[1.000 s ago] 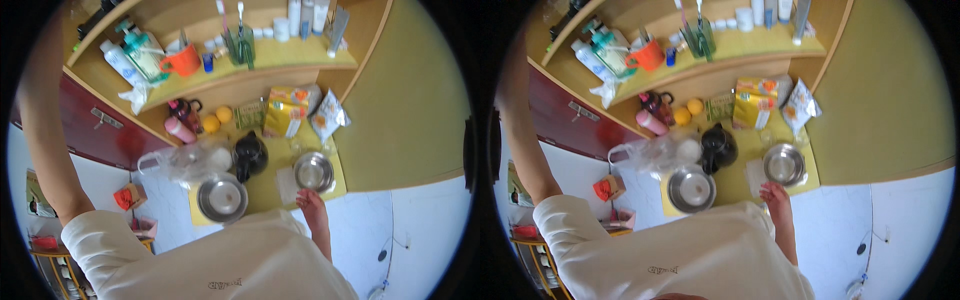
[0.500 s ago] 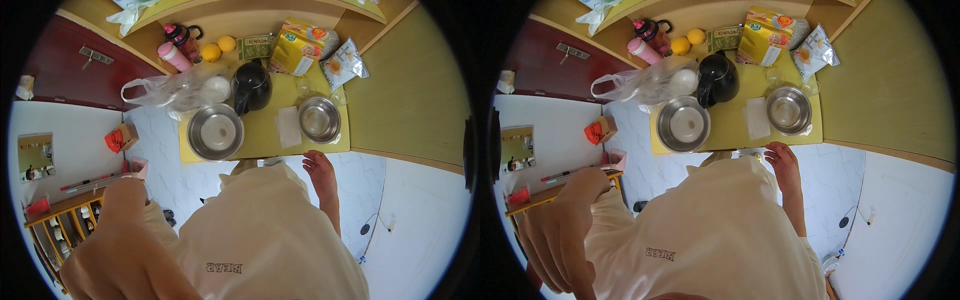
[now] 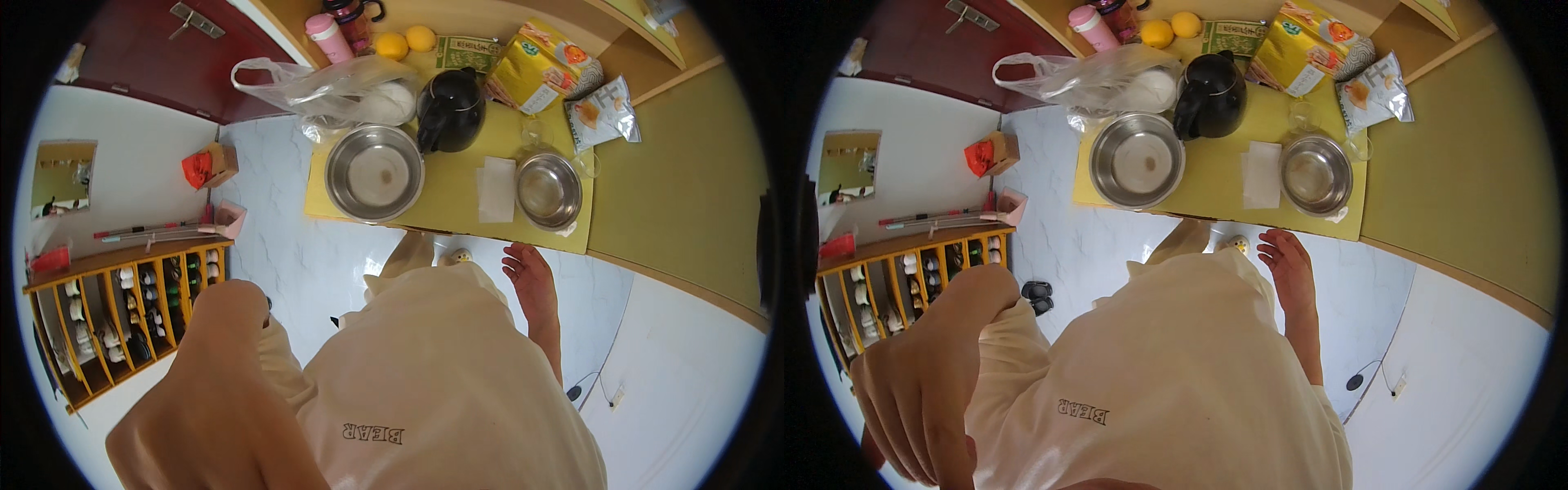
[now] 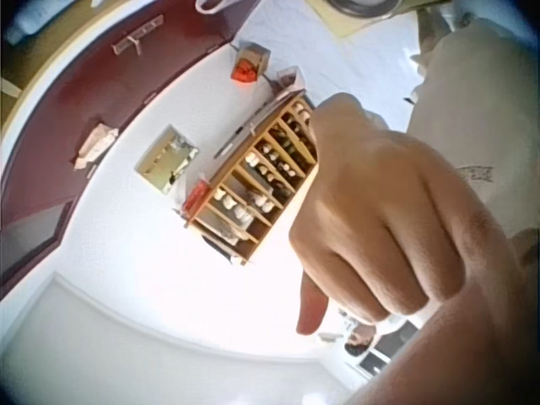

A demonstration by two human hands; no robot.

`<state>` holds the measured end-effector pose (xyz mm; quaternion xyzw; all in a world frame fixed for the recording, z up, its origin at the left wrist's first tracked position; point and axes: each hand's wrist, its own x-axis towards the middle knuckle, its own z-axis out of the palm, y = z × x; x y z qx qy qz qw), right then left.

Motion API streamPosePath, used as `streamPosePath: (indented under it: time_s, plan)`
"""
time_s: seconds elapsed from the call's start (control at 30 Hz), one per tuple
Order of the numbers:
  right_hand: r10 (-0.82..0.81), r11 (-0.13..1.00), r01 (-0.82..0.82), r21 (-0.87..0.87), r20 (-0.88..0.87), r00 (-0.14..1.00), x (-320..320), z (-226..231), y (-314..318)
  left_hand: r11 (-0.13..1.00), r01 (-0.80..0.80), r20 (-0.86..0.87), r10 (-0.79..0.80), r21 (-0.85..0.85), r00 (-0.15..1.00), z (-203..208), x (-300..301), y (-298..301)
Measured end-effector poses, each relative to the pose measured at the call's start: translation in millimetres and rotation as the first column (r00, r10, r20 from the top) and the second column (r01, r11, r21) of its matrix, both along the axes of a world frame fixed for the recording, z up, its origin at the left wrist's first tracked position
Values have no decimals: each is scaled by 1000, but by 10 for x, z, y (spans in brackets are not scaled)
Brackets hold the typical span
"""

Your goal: The person wipes a transparent bowl and a lid with a cloth, then places a pot on a shelf and handles a plastic bag.

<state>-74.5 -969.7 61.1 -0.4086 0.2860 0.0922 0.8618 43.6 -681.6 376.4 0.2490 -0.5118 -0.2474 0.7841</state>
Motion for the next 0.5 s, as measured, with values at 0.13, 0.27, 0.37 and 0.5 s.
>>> streamPosePath:
  time_s: [0.13,0.27,0.37,0.5]
  plan:
    - [62,998,-62,-20,15,998,78,2,50,987,63,-16,-66,-146,998,-149,-27,215]
    - [86,996,-87,-14,-2,996,140,-67,107,945,127,180,-75,-302,981,-204,-131,404]
    - [115,993,-115,-18,-25,993,195,-60,214,981,-12,113,34,-193,993,-263,-56,545]
    - [116,993,-116,-19,-23,993,284,-27,348,982,-180,75,184,-53,980,-384,153,735]
